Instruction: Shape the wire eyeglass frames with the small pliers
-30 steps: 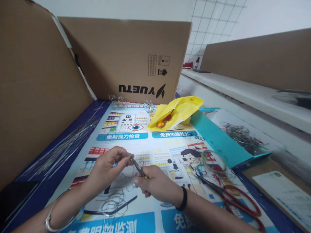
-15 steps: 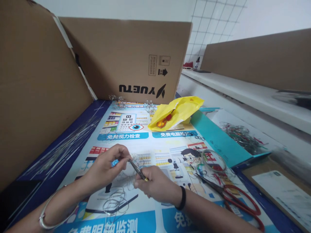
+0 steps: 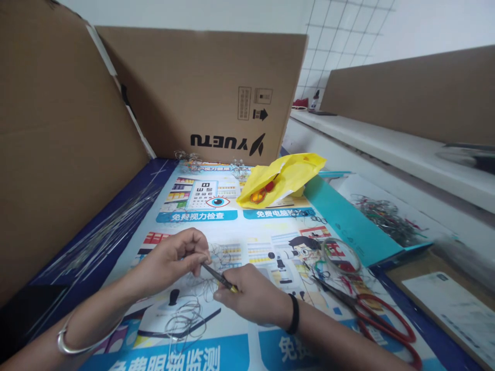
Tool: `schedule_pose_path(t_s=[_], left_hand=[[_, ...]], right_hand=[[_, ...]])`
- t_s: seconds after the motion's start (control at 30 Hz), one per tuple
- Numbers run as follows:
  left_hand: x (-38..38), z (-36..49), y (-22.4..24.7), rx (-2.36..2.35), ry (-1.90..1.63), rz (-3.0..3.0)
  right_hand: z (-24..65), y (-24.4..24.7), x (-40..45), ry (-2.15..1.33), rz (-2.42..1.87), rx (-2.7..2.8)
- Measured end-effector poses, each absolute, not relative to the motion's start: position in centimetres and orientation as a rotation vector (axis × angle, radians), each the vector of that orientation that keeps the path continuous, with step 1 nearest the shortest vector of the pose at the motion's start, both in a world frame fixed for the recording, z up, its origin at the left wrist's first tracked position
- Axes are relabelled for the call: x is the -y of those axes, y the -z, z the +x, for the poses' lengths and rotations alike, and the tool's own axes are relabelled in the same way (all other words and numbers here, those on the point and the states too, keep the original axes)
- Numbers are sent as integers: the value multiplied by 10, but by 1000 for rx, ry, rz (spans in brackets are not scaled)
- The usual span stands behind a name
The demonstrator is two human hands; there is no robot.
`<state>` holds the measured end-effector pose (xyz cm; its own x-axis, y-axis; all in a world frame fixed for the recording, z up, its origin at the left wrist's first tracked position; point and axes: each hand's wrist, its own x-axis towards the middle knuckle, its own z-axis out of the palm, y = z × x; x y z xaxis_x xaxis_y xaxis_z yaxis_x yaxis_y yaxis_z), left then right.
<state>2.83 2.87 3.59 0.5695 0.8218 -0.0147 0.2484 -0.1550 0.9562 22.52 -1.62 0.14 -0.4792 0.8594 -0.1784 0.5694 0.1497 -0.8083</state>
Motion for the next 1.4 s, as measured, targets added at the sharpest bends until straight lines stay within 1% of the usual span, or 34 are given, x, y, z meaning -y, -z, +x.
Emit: schedule_pose_path(t_s=[0.23,0.33,0.5,0.83,1.03,1.23,1.4], left_hand=[[-29,28,-32,-997,-742,1862],[-30,29,-28,-1014,-782,1874],[-30,31,-25,-1034,-815,1861],[-25,35,-26,-1071,-880,1869],[-22,37,-18,-1128,-941,1888],[-21,39,-15,-1155,-960,1885],[-19,39,-17,-1163,-970,1916]], right_hand=[[222,6,15,-1567,-1342,1810],[221,7,16,-1633,-1330,1713],[221,7,16,-1579,-1325,1705],[219,5,15,-1634,-1342,1637],[217,6,19,-1649,-1325,1612],[215,8,20,-1530,-1374,1673],[214,7,21,-1366,-1459,1827]])
